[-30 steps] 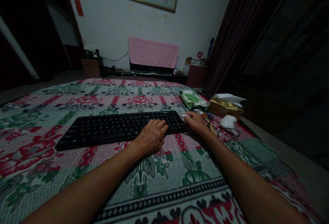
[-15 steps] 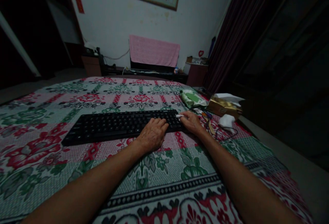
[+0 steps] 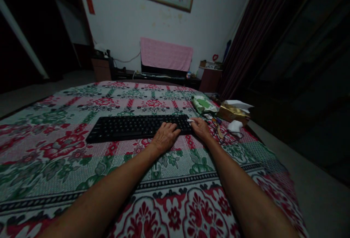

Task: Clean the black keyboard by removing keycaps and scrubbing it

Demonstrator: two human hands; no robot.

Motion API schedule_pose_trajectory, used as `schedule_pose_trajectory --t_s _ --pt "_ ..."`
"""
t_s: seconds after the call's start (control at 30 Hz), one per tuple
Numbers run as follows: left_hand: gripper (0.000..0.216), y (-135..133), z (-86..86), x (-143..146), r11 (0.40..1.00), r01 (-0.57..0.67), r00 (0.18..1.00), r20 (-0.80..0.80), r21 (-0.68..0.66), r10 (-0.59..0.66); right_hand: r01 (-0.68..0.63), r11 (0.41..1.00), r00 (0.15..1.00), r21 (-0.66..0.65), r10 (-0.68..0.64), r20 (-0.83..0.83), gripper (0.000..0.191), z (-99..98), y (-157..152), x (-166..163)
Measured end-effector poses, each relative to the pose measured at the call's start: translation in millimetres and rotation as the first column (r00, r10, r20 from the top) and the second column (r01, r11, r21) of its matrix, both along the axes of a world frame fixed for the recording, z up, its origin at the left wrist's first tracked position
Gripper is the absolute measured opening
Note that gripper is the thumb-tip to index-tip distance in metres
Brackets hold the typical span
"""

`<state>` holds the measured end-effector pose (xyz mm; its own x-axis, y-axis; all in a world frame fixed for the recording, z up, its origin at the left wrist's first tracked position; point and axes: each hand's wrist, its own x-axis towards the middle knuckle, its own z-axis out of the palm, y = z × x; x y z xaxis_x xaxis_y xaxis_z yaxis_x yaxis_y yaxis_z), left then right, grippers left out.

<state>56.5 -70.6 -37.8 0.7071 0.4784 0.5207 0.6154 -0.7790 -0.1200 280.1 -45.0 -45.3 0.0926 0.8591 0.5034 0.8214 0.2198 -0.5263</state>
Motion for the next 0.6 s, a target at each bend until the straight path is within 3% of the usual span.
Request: schedule_pose_trajectory --t_s 0.33,0.6 --pt "0.024 2 -2.2 -2 0.998 0.007 0.997 0.077 -0.063 -0.002 -0.056 0.986 0.998 0.158 0.051 0.041 0.025 -0.6 -14 -5" --pt "0.025 2 -0.8 -2 0.996 0.010 0.998 0.058 -0.087 -0.005 0.041 0.993 0.994 0.108 -0.051 0.094 0.022 7.4 -21 7"
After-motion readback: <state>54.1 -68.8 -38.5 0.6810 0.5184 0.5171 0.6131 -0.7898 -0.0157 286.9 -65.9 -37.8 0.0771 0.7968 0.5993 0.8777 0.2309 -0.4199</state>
